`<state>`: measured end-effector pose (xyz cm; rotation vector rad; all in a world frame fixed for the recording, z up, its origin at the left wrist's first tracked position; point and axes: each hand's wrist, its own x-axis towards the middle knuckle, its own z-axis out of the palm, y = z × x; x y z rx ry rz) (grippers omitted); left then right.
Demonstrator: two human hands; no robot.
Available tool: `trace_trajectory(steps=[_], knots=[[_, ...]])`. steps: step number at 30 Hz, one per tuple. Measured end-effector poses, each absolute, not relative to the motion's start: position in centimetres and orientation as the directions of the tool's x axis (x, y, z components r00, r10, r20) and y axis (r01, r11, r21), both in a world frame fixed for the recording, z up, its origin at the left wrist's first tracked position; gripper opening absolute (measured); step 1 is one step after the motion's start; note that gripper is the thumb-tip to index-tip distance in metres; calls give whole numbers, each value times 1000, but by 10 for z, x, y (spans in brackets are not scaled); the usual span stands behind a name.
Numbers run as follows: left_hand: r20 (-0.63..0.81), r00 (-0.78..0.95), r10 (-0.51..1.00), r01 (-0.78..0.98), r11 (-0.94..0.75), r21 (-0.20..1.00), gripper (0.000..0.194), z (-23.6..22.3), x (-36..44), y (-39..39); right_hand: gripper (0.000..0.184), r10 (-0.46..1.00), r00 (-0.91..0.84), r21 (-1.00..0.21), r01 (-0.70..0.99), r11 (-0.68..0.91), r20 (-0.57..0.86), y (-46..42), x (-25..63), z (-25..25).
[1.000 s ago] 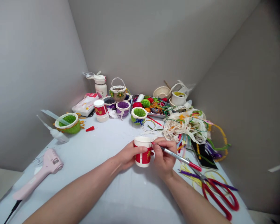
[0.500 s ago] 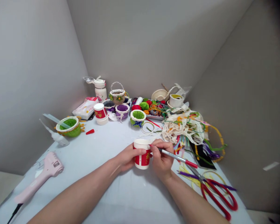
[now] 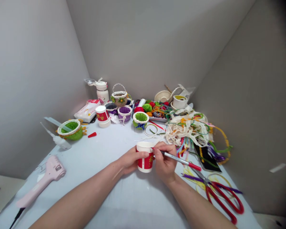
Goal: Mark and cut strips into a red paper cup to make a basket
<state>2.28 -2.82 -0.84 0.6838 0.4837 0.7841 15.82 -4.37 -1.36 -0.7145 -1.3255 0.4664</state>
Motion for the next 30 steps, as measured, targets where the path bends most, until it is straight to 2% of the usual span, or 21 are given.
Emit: trace_trajectory(steps=[18,30], knots=[[-145,636,758,-459,522,719,48,-9,22,-29,13,685,167,-696,9,718,709,-44,159,-16],[-109,634,766,-491,507,708,48,-7,23,-29,13,685,173,-700,39,713,707,-45,159,-17]])
